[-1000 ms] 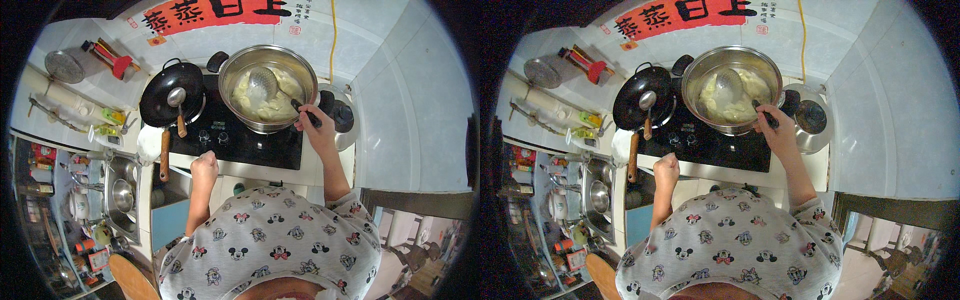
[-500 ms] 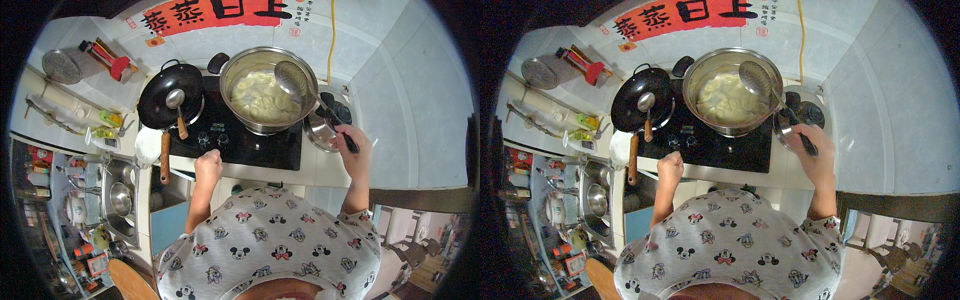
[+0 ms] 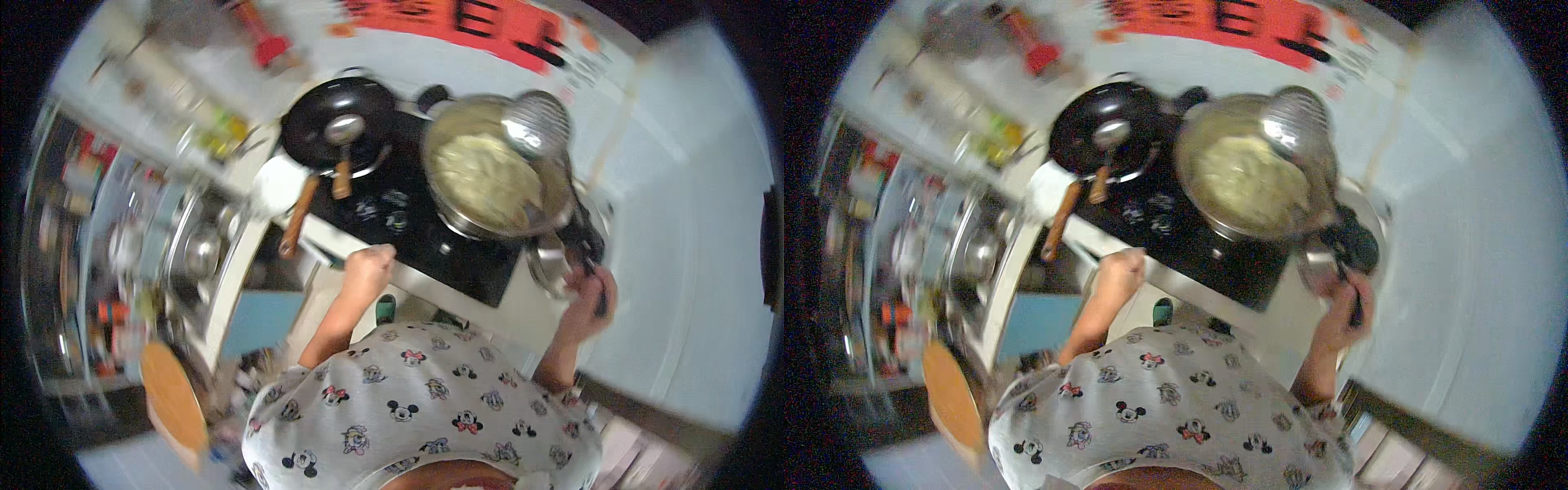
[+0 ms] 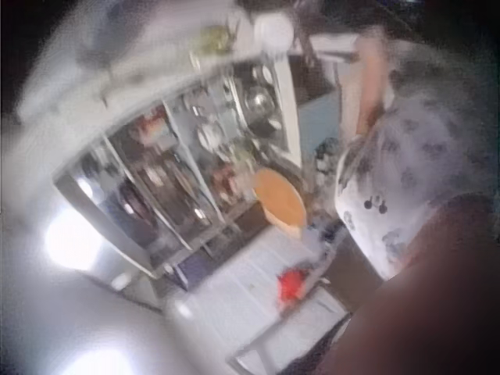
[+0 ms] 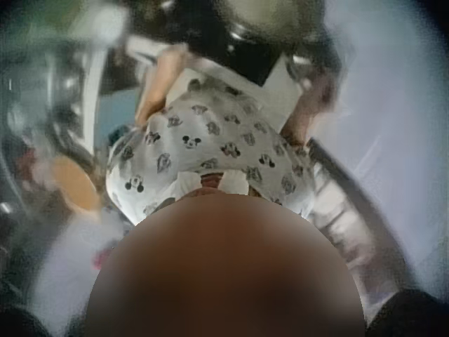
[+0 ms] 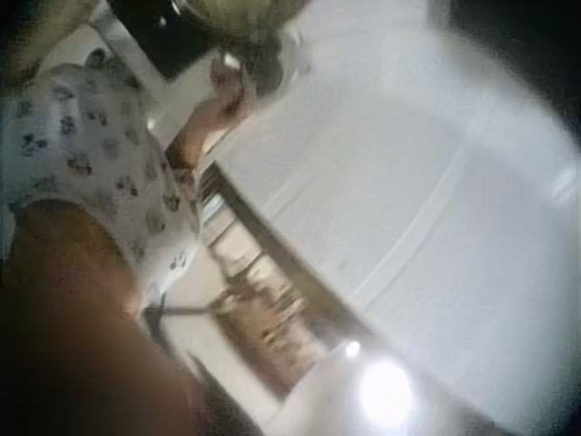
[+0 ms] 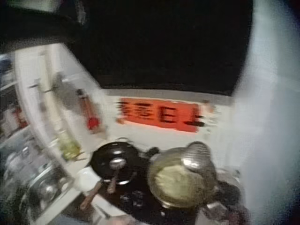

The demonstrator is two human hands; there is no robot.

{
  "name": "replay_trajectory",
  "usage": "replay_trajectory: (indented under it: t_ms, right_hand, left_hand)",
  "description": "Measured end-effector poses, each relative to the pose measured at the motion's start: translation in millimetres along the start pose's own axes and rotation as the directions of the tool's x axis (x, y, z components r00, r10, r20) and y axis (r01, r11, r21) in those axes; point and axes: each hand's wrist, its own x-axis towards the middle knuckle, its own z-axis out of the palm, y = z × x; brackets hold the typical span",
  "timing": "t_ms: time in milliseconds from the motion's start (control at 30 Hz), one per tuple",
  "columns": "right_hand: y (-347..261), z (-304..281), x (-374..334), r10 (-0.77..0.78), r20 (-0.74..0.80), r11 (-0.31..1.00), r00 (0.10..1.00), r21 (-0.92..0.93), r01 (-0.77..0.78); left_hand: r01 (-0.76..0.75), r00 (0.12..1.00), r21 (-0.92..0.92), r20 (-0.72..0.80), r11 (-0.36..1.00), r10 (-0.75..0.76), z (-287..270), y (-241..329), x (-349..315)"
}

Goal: The person boils dumplings in a pot on an induction cooktop, repeatedly stirring them with a slotted spoon and adding cold water from a small saucepan to control the boil. The person briefly washes hands at the sink and returns to continue stirring the dumplings until the end of the clip.

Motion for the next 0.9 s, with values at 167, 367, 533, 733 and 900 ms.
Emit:
replay_trajectory:
  t_ms: [167,367,533,733,900]
  right_hand:
    - [12,-3,9,-0.459,0.026,0.866,0.888,-0.212,0.453]
    - [-9,66,-17,0.204,0.411,0.669,0.888,0.604,-0.433]
    - [-46,118,-92,0.240,0.678,0.527,0.695,0.510,-0.679]
    - [-98,180,-208,0.162,0.797,0.540,0.581,0.421,-0.729]
    - [-121,211,-274,0.173,0.774,0.649,0.609,0.375,-0.661]
  left_hand:
    - [0.080,0.993,-0.197,-0.069,0.977,-0.095,-16,17,-35]
    - [0.300,0.843,-0.125,-0.429,0.946,-0.324,-64,-1,-84]
    - [0.642,0.255,-0.419,-0.673,0.641,-0.695,-120,-75,-182]
    - [0.429,-0.530,-0.840,-0.532,0.333,-0.660,-192,-267,-380]
    - [0.045,-0.373,-0.994,-0.112,0.102,-0.921,-222,-378,-472]
